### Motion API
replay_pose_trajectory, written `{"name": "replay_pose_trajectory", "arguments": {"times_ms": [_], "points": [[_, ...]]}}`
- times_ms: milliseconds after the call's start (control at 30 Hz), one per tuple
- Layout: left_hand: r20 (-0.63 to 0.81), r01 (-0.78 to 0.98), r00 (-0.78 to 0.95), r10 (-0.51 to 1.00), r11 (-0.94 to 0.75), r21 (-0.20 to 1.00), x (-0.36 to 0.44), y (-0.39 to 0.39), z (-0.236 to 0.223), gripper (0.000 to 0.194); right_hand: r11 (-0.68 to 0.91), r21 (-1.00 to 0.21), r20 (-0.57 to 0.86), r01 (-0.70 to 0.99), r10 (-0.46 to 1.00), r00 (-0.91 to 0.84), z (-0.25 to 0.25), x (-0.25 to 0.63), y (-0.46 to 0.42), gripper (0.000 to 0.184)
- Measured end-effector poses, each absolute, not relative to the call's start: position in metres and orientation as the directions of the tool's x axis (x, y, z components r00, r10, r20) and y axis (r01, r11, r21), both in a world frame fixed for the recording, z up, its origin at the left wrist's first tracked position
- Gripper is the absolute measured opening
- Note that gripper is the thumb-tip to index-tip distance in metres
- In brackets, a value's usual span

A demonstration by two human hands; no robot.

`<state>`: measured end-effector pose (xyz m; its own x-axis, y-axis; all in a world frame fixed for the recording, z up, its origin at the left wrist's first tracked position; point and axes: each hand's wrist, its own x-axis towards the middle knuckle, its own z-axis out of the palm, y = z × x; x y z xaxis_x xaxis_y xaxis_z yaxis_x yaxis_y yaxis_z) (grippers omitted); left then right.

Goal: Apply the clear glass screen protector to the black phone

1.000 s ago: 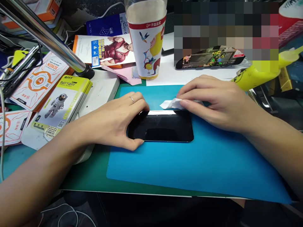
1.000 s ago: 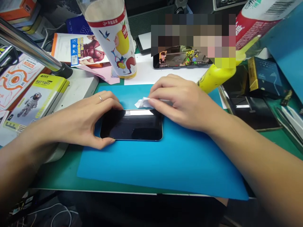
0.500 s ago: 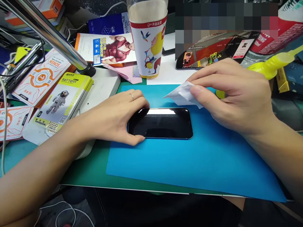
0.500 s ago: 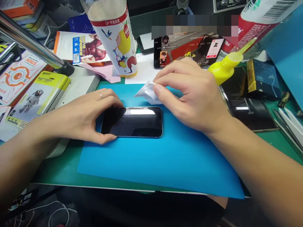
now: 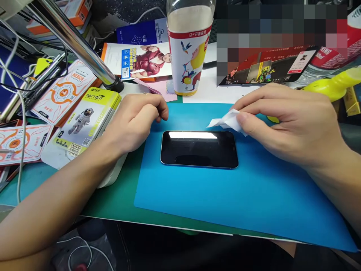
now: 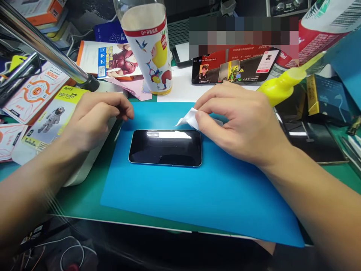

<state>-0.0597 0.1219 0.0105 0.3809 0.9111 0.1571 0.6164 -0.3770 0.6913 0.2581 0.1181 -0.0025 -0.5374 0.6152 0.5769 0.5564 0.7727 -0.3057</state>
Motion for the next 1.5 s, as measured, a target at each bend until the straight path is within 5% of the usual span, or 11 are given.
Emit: {"name": "replay_pose_trajectory", "arguments": {"times_ms": [600, 900, 1500], "points": [[0.114, 0.653, 0.338, 0.934, -0.320, 0.686, -0.055, 0.118, 0.017, 0.023, 0.730, -0.336, 0.542, 0.595, 0.666, -0.513, -0.001, 0.256, 0.113, 0.014], [0.083, 0.672, 0.371, 0.925, -0.329, 0.664, -0.054, 0.118, 0.018, 0.027, 0.891, -0.348, 0.364, 0.291, 0.414, -0.835, -0.006, 0.259, 0.121, 0.027], [0.088, 0.657, 0.543, 0.835, -0.488, 0.574, -0.048, 0.118, 0.020, 0.022, 0.888, -0.277, 0.339, 0.367, 0.447, -0.828, -0.005, 0.267, 0.125, 0.031]]}}
